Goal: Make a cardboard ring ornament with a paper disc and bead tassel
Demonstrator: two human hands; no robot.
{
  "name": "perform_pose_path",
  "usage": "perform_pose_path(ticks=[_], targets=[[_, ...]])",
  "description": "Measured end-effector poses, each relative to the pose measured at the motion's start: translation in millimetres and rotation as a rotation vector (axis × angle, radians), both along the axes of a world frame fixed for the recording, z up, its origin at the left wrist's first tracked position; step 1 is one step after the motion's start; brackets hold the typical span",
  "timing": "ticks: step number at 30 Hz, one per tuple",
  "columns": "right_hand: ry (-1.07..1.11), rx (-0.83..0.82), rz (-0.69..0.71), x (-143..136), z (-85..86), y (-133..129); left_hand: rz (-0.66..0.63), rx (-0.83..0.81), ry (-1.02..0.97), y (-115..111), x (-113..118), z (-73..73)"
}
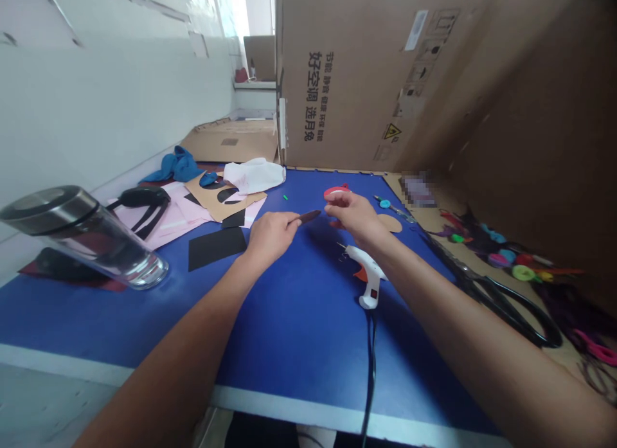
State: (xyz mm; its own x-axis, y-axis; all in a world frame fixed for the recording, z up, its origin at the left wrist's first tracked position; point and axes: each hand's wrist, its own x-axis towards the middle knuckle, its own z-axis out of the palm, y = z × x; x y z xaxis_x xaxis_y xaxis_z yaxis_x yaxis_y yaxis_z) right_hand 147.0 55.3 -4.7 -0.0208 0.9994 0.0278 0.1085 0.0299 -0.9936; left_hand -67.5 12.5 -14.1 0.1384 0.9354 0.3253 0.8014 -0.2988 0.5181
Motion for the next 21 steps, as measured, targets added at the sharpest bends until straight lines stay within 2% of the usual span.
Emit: perform_pose_path(ticks=[3,5,8,13,21], targets=[[-0.107,0.238,0.033,15,-2.7,-19,-0.039,-0.111,-0.362,-3,0,10.5],[-0.098,0.3,0.064,21,-4.0,-32,-0.116,-0.172,-0.552,-6,3,16.3],[-0.043,0.308,0.115,22,-2.7,-46,-0.21,-0.231,-0.746,-12,10,21.1],[0.044,0.263,0.152,25,-0.5,-52,-0.291,-0.251,-0.838,-19,21,24.3],[0.009,0.26,0.117,38,-8.8,-49,-0.263,-0.202,-0.948,-19,25,23.0]])
